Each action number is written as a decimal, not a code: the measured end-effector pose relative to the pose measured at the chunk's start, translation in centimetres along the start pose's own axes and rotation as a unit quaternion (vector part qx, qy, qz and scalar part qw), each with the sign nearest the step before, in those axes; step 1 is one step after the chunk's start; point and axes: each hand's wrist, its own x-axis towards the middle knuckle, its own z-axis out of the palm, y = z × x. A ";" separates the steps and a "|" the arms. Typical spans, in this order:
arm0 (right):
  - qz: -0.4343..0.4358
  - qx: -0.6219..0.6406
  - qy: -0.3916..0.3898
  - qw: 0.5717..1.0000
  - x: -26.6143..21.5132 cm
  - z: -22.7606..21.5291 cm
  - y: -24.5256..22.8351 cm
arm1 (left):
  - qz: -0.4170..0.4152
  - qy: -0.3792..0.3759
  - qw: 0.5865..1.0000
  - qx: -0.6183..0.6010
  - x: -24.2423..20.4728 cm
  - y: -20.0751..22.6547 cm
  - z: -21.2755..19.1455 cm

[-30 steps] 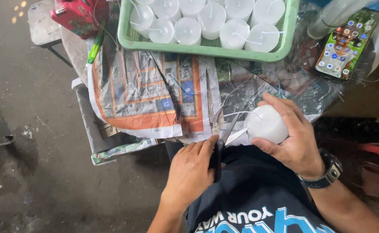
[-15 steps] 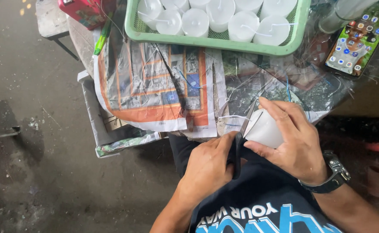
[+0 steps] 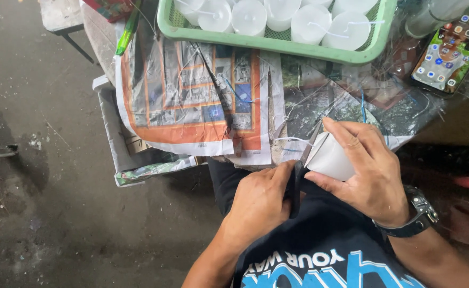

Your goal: Trimming the wicks of small white candles using scissors and organizing them on a table.

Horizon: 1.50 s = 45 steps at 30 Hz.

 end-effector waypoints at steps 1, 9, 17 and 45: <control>0.000 -0.005 -0.001 1.000 0.0 0.0 0.0 | 0.004 0.004 1.000 0.001 0.0 -0.1 0.1; 0.015 -0.020 -0.021 0.999 -0.1 -0.1 0.1 | 0.012 0.005 1.000 0.012 -0.1 -0.2 0.4; 0.015 -0.011 -0.020 1.000 0.0 -0.2 0.0 | 0.004 0.000 1.000 0.004 -0.1 -0.1 0.6; -0.001 -0.001 -0.034 0.999 0.0 0.5 0.7 | -0.006 -0.003 1.000 0.000 -0.4 -0.8 0.9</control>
